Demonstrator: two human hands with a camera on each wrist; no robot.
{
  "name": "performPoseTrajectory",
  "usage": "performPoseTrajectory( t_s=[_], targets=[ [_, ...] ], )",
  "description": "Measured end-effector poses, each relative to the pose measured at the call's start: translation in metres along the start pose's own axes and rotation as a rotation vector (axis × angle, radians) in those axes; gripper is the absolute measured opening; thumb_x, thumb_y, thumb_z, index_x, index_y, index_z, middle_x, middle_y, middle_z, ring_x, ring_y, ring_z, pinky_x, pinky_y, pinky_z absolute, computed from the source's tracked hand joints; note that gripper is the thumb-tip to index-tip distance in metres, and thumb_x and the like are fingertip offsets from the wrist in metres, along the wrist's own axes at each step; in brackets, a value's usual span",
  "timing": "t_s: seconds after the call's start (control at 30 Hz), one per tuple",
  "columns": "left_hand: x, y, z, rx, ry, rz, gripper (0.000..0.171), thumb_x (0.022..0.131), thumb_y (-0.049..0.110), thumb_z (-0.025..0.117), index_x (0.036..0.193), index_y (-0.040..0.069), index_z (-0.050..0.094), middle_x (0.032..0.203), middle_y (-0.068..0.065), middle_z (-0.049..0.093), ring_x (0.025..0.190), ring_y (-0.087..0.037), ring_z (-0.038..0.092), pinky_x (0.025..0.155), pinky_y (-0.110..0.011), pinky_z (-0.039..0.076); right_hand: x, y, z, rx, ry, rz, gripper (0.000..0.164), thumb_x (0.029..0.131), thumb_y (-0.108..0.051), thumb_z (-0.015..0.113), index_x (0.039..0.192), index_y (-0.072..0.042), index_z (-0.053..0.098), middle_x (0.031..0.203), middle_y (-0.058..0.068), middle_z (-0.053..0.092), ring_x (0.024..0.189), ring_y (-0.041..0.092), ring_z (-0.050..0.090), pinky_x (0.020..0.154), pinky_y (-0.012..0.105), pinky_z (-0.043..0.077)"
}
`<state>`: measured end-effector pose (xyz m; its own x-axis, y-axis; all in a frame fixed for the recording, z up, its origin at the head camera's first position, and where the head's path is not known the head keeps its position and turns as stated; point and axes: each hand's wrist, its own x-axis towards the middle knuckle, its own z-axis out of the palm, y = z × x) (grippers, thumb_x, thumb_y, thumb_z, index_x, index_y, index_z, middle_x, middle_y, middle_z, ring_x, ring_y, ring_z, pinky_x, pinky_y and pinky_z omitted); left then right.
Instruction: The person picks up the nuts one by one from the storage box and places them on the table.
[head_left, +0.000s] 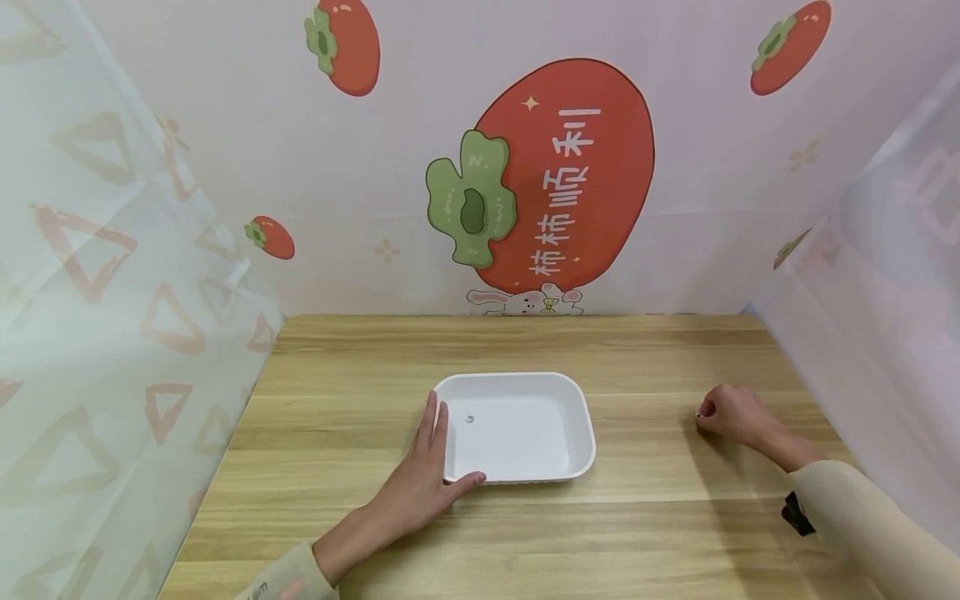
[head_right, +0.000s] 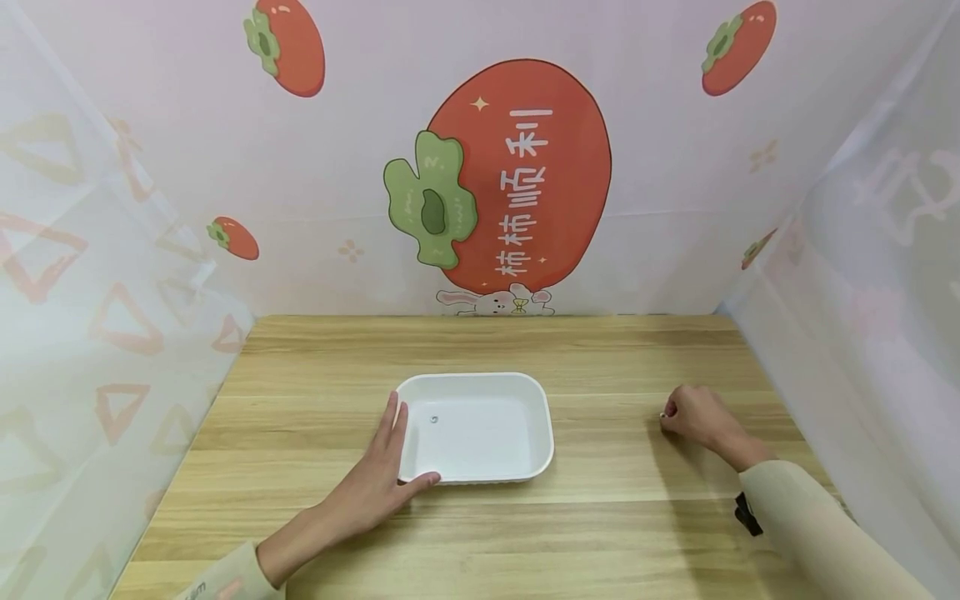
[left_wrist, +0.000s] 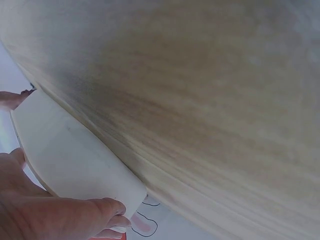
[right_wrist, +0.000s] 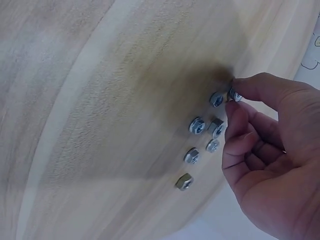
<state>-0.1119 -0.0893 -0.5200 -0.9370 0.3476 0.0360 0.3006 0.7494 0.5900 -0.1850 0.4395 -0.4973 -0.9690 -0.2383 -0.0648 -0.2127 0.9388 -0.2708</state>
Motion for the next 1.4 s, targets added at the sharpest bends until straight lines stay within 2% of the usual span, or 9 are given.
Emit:
performPoseTrajectory(
  t_s=[0.47,0.53,0.67,0.77,0.83,0.9,1.03,1.13,1.4],
  targets=[
    [0.001,-0.001,0.0,0.0,0.0,0.001,0.117,0.095,0.061,0.072,0.169,-0.002,0.006,0.178,-0.012,-0.014,0.158,-0.04,0.024,0.116,-0.053,0.042,0.0,-0.01,-0.006,-0.047,-0.045,0.008,0.011,0.083,-0.009,0.08,0.076,-0.003,0.075,0.074,0.002,0.072,0.065,0.013,0.06,0.062,0.038,0.053],
    [0.001,-0.001,0.0,0.0,0.001,0.001,0.116,0.095,0.061,0.072,0.169,-0.002,0.007,0.178,-0.012,-0.013,0.159,-0.04,0.023,0.116,-0.053,0.042,-0.001,-0.011,-0.006,-0.041,-0.034,0.006,0.015,0.084,-0.009,0.079,0.071,-0.007,0.071,0.069,-0.002,0.065,0.061,0.011,0.052,0.057,0.034,0.047],
    [0.0,-0.001,0.0,-0.004,-0.003,0.0,0.116,0.095,0.06,0.072,0.169,-0.002,0.006,0.177,-0.011,-0.015,0.159,-0.04,0.023,0.117,-0.054,0.041,-0.001,-0.017,-0.006,-0.013,0.009,0.006,0.038,0.086,-0.006,0.073,0.062,-0.016,0.046,0.06,-0.01,0.034,0.056,0.008,0.028,0.054,0.027,0.026],
    [0.0,-0.001,0.0,-0.008,-0.002,0.0,0.117,0.095,0.061,0.072,0.169,-0.001,0.006,0.177,-0.011,-0.015,0.158,-0.04,0.023,0.116,-0.054,0.042,0.0,-0.025,-0.009,-0.002,0.035,0.002,0.029,0.091,-0.007,0.073,0.066,-0.005,0.058,0.06,-0.001,0.05,0.054,0.012,0.047,0.05,0.03,0.041],
    [0.0,0.0,0.0,-0.009,0.002,0.002,0.116,0.095,0.06,0.072,0.169,-0.001,0.006,0.177,-0.013,-0.013,0.158,-0.04,0.023,0.116,-0.054,0.042,0.001,-0.032,-0.013,-0.003,0.055,-0.016,0.018,0.092,-0.008,0.075,0.083,0.007,0.072,0.071,0.01,0.068,0.06,0.019,0.063,0.057,0.041,0.056],
    [0.0,0.0,0.0,-0.008,-0.001,0.001,0.117,0.095,0.061,0.072,0.169,-0.001,0.006,0.178,-0.013,-0.013,0.159,-0.04,0.023,0.116,-0.054,0.042,0.002,-0.041,-0.016,-0.011,0.076,-0.036,0.024,0.092,-0.01,0.078,0.102,0.012,0.076,0.087,0.021,0.076,0.07,0.025,0.072,0.068,0.05,0.061],
    [0.0,0.001,-0.001,-0.012,-0.006,0.001,0.116,0.095,0.061,0.072,0.169,0.0,0.005,0.178,-0.013,-0.012,0.159,-0.04,0.023,0.116,-0.054,0.043,0.007,-0.061,-0.02,-0.012,0.125,-0.081,0.022,0.092,-0.01,0.079,0.102,0.01,0.077,0.085,0.016,0.077,0.067,0.019,0.07,0.067,0.046,0.061],
    [0.0,0.001,-0.001,-0.014,-0.002,0.001,0.116,0.095,0.059,0.073,0.169,0.0,0.006,0.178,-0.013,-0.012,0.158,-0.04,0.025,0.114,-0.054,0.044,0.013,-0.074,-0.022,-0.026,0.151,-0.114,0.021,0.091,-0.01,0.08,0.101,0.009,0.078,0.084,0.014,0.077,0.071,0.022,0.072,0.067,0.045,0.061],
    [0.0,0.001,-0.001,-0.012,-0.003,-0.001,0.116,0.095,0.06,0.072,0.169,-0.001,0.006,0.178,-0.014,-0.012,0.158,-0.041,0.024,0.115,-0.055,0.043,0.025,-0.1,-0.026,-0.036,0.163,-0.169,0.02,0.091,-0.011,0.08,0.1,0.007,0.079,0.081,0.008,0.075,0.069,0.018,0.069,0.064,0.041,0.06]
  ],
)
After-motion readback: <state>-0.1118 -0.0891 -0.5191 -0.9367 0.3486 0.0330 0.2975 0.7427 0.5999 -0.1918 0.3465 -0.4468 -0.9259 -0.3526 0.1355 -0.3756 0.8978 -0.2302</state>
